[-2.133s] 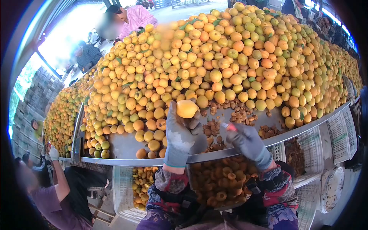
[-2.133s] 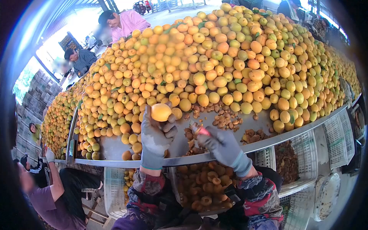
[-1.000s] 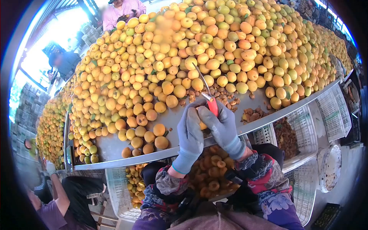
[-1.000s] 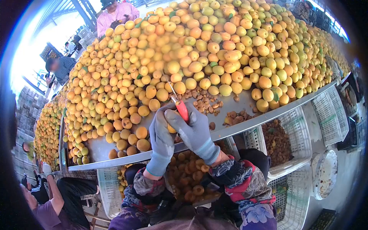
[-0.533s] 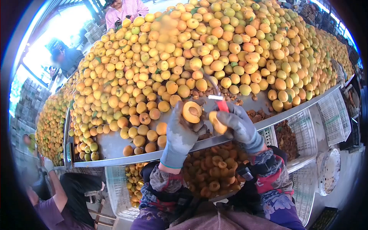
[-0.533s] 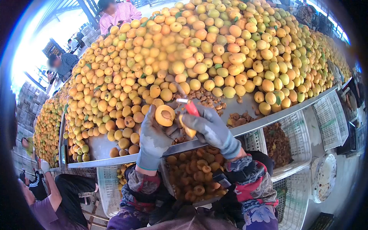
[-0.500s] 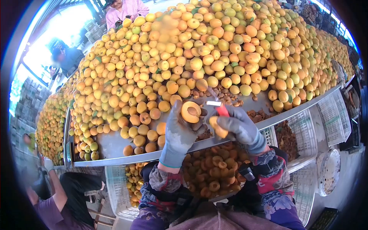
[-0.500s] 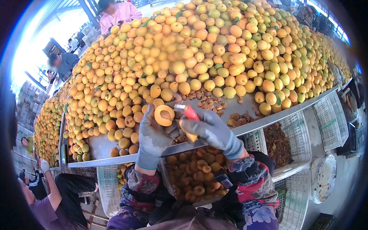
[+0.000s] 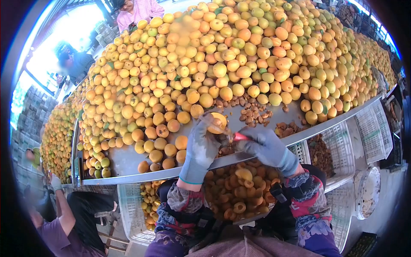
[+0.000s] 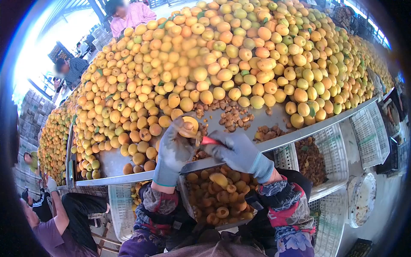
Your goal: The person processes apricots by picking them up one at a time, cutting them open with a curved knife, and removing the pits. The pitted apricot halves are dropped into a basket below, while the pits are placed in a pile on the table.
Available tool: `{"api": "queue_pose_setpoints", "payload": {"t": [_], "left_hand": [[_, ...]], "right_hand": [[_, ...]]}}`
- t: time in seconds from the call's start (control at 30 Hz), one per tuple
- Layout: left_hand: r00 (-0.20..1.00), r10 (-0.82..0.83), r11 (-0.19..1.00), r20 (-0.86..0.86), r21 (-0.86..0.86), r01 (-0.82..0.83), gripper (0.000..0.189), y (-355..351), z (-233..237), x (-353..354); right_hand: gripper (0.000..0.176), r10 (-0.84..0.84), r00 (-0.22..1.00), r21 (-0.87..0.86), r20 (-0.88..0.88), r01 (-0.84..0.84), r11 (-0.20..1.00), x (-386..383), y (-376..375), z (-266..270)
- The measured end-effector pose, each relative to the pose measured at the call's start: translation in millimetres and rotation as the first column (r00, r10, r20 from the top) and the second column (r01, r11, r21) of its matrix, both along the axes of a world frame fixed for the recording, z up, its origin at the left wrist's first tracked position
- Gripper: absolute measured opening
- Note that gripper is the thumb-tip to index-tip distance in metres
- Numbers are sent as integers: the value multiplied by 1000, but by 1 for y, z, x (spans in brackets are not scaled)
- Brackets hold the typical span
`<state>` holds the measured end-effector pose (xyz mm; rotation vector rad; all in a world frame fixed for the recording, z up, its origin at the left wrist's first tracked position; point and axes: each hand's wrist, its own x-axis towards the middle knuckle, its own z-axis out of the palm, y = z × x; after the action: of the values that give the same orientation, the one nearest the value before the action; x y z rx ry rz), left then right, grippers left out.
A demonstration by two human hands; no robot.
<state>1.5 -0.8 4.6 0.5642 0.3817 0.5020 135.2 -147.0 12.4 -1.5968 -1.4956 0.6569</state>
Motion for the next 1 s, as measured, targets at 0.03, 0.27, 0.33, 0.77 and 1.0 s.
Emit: {"api": "queue_pose_setpoints", "payload": {"t": [0.03,0.27,0.33,0.77,1.0], "left_hand": [[1000,-8,995,-9,97,9,34,-1,3,0],[986,-156,946,-50,280,164,51,-23,22,1],[978,-182,909,-99,362,206,52,-29,24,2],[965,-205,749,-161,609,261,55,-50,27,6],[968,-164,739,-191,626,249,53,-52,16,4]], "right_hand": [[24,-89,978,70,-191,104,992,0,4,-8],[10,-89,507,235,-857,540,808,-8,19,23],[10,107,382,320,-918,555,768,-13,20,36],[25,-177,806,601,-565,549,580,-18,16,35],[31,20,666,522,-745,564,640,-22,24,31]]}}
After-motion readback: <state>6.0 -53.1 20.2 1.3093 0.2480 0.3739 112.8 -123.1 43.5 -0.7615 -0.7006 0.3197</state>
